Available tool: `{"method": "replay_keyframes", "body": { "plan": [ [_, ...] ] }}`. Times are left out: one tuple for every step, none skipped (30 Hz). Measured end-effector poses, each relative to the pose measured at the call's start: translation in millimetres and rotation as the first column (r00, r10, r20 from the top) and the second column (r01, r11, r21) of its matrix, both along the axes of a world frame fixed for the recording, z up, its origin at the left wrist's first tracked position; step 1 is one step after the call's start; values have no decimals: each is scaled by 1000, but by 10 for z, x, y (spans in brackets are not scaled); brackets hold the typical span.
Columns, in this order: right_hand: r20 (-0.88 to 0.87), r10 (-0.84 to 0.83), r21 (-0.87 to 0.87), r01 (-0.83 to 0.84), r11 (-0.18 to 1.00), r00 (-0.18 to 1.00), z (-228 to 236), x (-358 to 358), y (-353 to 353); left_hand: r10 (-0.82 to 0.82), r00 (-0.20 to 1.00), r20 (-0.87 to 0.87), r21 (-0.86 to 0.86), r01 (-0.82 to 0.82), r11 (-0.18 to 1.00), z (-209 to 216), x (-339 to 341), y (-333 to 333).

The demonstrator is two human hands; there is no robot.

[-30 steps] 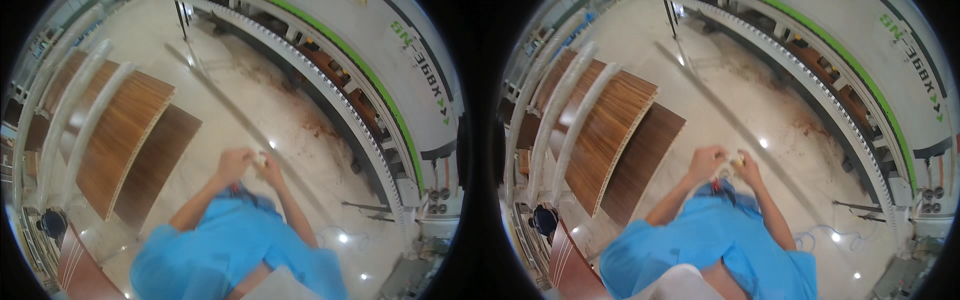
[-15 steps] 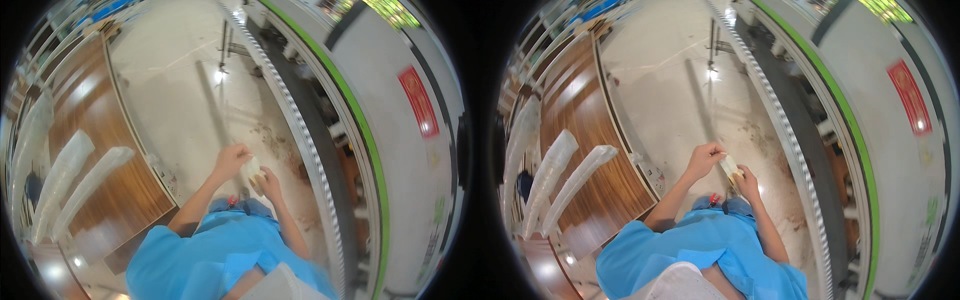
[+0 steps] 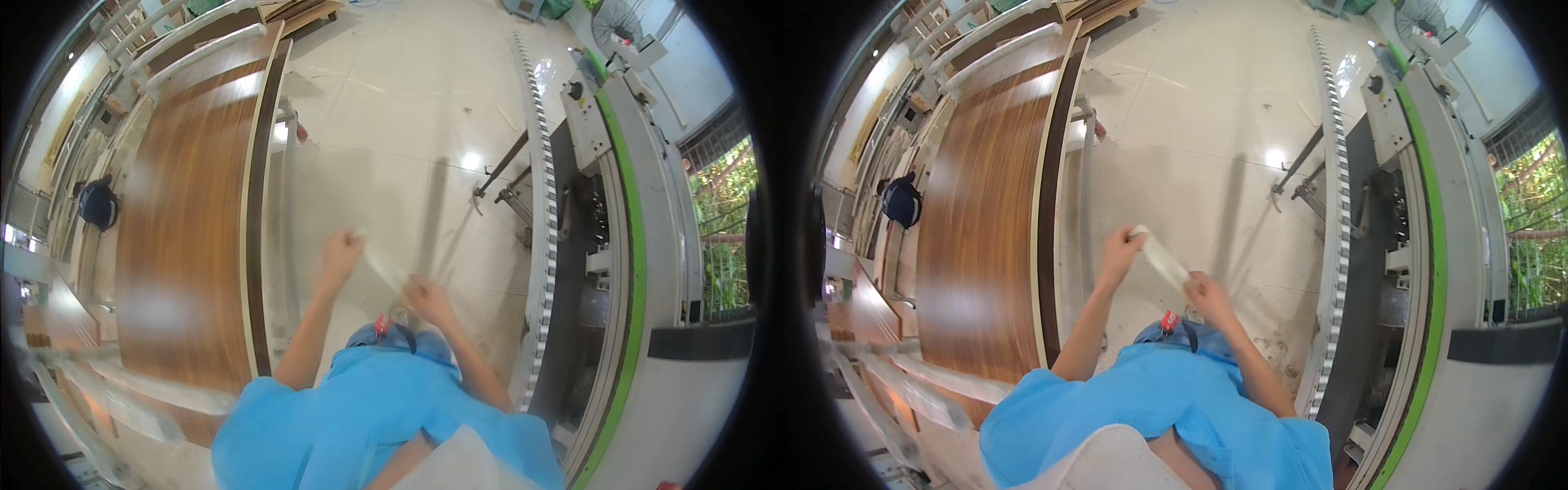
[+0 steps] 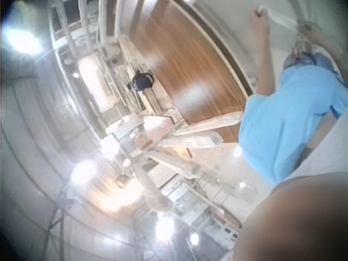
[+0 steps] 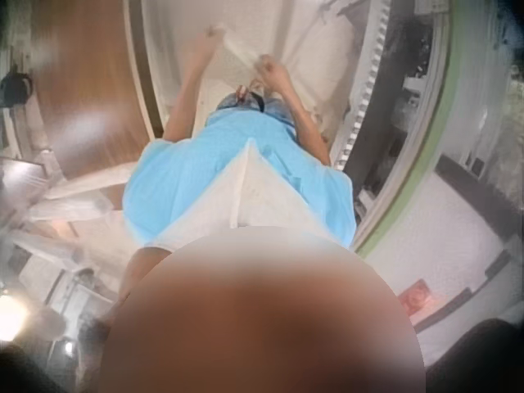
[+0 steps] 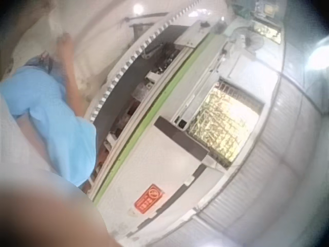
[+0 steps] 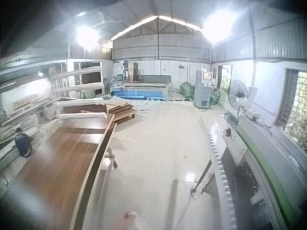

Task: The person places a wooden board onto a CNC machine bed, secures it with masking tape, and then operates the machine's control panel. The person subsequently measures the board with a tape measure.

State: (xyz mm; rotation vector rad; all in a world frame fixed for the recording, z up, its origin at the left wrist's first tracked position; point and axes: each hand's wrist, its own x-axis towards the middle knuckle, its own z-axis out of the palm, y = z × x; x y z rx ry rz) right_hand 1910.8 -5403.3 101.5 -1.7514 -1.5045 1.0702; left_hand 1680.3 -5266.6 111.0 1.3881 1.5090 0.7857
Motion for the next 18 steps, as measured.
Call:
{"method": "replay_keyframes", "body": {
  "plan": [
    [-46, -80, 34, 82, 996, 996, 42, 147, 278, -70, 997, -37, -24, 69, 997, 43, 275, 431],
    [-169, -168, -86, 155, 984, 971, 62, 315, 469, -138, 990, -37, 68, 141, 988, 51, 497, 722],
    [-272, -296, -265, 225, 938, 916, 90, 477, 682, -201, 979, -42, 100, 204, 974, 84, 744, 979],
    [-324, -307, -249, 233, 940, 895, 110, 661, 914, -261, 965, 31, 112, 256, 960, 117, 1005, 1286],
    [-362, -350, -256, 268, 929, 864, 124, 866, 1183, -327, 937, 122, 156, 307, 939, 159, 1263, 1662],
    [-409, -377, -274, 282, 919, 831, 85, 1012, 1538, -347, 921, 178, 148, 324, 934, 203, 1486, 2059],
    [-454, -406, -284, 303, 910, 793, 64, 1170, 1920, -364, 900, 240, 134, 341, 931, 271, 1711, 2474],
    [-521, -414, -283, 307, 909, 747, 24, 1338, 2298, -371, 867, 332, 105, 357, 928, 325, 1932, 2853],
    [-490, -421, -279, 321, 905, 763, 7, 1487, 2719, -386, 893, 231, 111, 370, 922, 425, 2094, 3244],
    [-492, -411, -266, 317, 910, 767, -29, 1604, 3160, -396, 906, 146, 100, 385, 917, 531, 2195, 3622],
    [-477, -410, -281, 307, 909, 777, -21, 1761, 3666, -394, 917, 65, 104, 386, 916, 676, 2319, 4024],
    [-498, -342, -190, 285, 940, 797, 1, 1917, 4231, -419, 906, 62, 213, 398, 893, 834, 2445, 4428],
    [-516, -316, -177, 262, 949, 796, 47, 1978, 4748, -442, 896, 43, 280, 414, 866, 1000, 2469, 4749],
    [-518, -305, -221, 220, 950, 799, 123, 1990, 5210, -454, 891, 22, 338, 420, 842, 1181, 2432, 5016],
    [-560, -184, -135, 130, 982, 808, 230, 2027, 5714, -420, 906, -44, 355, 408, 841, 1367, 2400, 5328],
    [-574, -79, -88, 35, 996, 815, 284, 2068, 6248, -383, 918, -102, 382, 392, 837, 1465, 2357, 5658],
    [-572, 9, -67, -58, 996, 820, 368, 2121, 6763, -344, 930, -132, 431, 366, 825, 1554, 2323, 5983],
    [-565, 130, -20, -171, 985, 815, 419, 2153, 7243, -283, 953, -104, 409, 300, 862, 1599, 2260, 6274]
  ]
}}
